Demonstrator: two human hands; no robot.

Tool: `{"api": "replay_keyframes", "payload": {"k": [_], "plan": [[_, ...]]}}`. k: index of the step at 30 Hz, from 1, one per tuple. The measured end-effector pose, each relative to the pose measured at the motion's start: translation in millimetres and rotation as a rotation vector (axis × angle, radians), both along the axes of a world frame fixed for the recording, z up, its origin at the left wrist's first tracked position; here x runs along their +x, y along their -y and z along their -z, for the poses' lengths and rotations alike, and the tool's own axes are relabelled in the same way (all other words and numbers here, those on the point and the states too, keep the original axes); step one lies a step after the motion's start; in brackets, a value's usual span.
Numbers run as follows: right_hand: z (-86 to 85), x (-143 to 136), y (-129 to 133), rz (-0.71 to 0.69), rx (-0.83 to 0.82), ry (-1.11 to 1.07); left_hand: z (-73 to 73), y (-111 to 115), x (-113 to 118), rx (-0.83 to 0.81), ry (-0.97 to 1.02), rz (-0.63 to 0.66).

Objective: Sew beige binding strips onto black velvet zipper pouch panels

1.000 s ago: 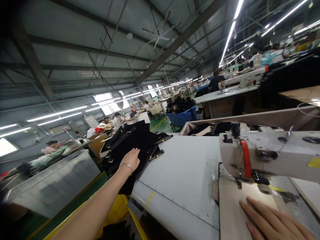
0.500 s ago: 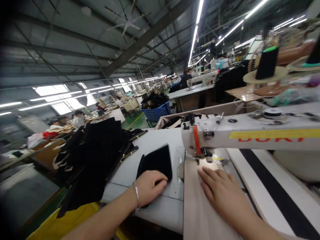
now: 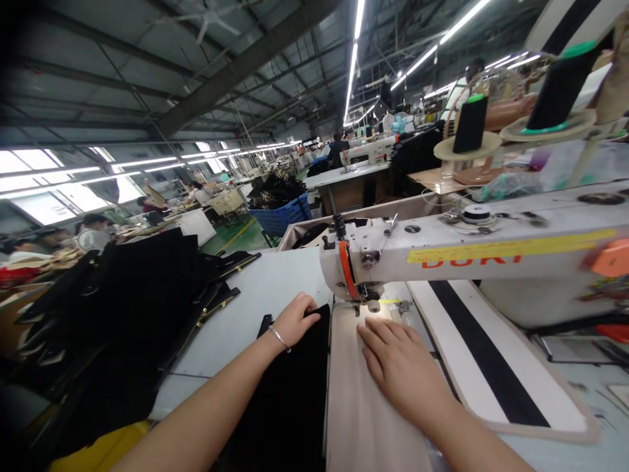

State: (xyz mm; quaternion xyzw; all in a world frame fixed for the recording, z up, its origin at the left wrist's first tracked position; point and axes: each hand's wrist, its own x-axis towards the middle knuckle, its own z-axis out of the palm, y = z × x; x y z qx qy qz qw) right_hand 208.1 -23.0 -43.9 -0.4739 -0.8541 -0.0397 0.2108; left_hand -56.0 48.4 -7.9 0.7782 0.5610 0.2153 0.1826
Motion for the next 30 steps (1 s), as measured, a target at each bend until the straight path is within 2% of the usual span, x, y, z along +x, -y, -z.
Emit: {"api": "replay_keyframes", "payload": {"k": [1,3,6,8,10,12,15,17,19,23,30], "plan": [[-0.2,0,0,0.001,-0.002,-0.001,-8.7,6,-7,-0.012,0.032,0.023],[-0.3,-1,0,0.003,-0.007,-0.003,-35.6,18,-26,-0.045,0.165,0.038],[-0.4,-2,-1,0.005,-0.012,-0.006,-79.8,33,-48,-0.112,0.513,-0.056],[-0.7,-3,-2,0.010,-0.013,-0.007,-91.9,37,-45,-0.172,0.591,-0.071],[-1.2,-4,-2,0.012,-0.015,-0.006,-81.4,34,-25,-0.221,0.529,-0.008],[-1.7,-3,-1,0.011,-0.017,-0.002,-53.7,26,6,-0.224,0.384,0.070],[-2.3,-2,1,0.013,-0.020,0.001,-10.5,14,48,-0.136,0.194,0.074],[-2.7,-1,1,0.016,-0.021,0.001,4.4,9,63,-0.083,0.141,0.063],[-3.1,0,1,0.015,-0.022,0.000,7.3,6,68,-0.061,0.112,0.075],[-2.9,-1,-1,0.012,-0.021,0.002,3.5,3,68,-0.040,0.059,0.084],[-2.1,0,0,0.018,-0.018,0.015,11.3,0,72,-0.007,0.016,0.059]]}}
